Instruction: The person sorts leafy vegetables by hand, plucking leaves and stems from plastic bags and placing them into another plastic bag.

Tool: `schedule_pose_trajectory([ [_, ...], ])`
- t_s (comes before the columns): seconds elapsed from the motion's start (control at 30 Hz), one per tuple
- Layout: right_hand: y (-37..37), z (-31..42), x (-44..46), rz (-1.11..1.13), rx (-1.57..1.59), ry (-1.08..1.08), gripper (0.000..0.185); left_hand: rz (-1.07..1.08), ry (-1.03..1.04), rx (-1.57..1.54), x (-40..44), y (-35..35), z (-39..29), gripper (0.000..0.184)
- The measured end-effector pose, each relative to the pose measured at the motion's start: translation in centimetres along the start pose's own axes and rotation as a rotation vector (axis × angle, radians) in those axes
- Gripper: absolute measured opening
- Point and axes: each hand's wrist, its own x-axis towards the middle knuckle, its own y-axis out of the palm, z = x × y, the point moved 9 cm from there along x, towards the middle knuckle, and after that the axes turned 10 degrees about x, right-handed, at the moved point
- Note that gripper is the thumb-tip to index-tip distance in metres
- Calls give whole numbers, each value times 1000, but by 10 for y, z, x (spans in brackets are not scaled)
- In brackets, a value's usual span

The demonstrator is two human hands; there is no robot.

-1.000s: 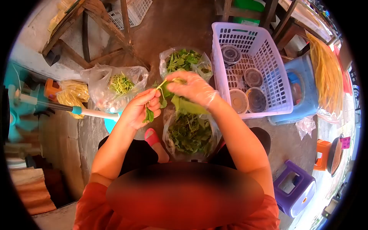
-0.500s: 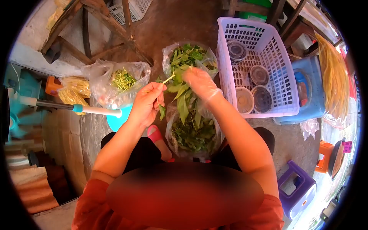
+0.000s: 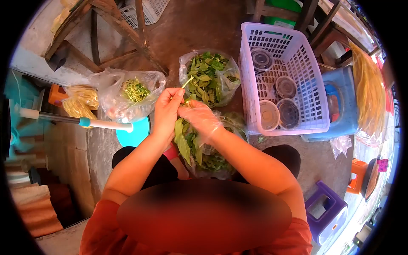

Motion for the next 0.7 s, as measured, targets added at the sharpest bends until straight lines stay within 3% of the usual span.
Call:
schedule_pose_trajectory([
  [0.07,-8,-6,6,7,40,-62,24,10,-25,-48,-1,4,2,12],
  [0.27,-5,12,7,6,-478,-313,19,-103,-88,-256,17,-21,9,10],
  [0.37,-37,19,27,-155,-622,-552,16,-179,-129,-456,40,-52,2,10],
  [0.43,-56,40,37,-282,-427,-246,21,-181,-150,-525,47,-64,-3,10],
  [0.5,-65,76,45,-391,-153,-437,25,-183,-160,-588,50,-71,-7,10],
  [0.63,-112,119,115,-762,-592,-992,29,-178,-156,-658,58,-86,-12,11],
  [0.7,-98,107,143,-757,-824,-628,33,-199,-151,-680,64,-98,-11,10],
])
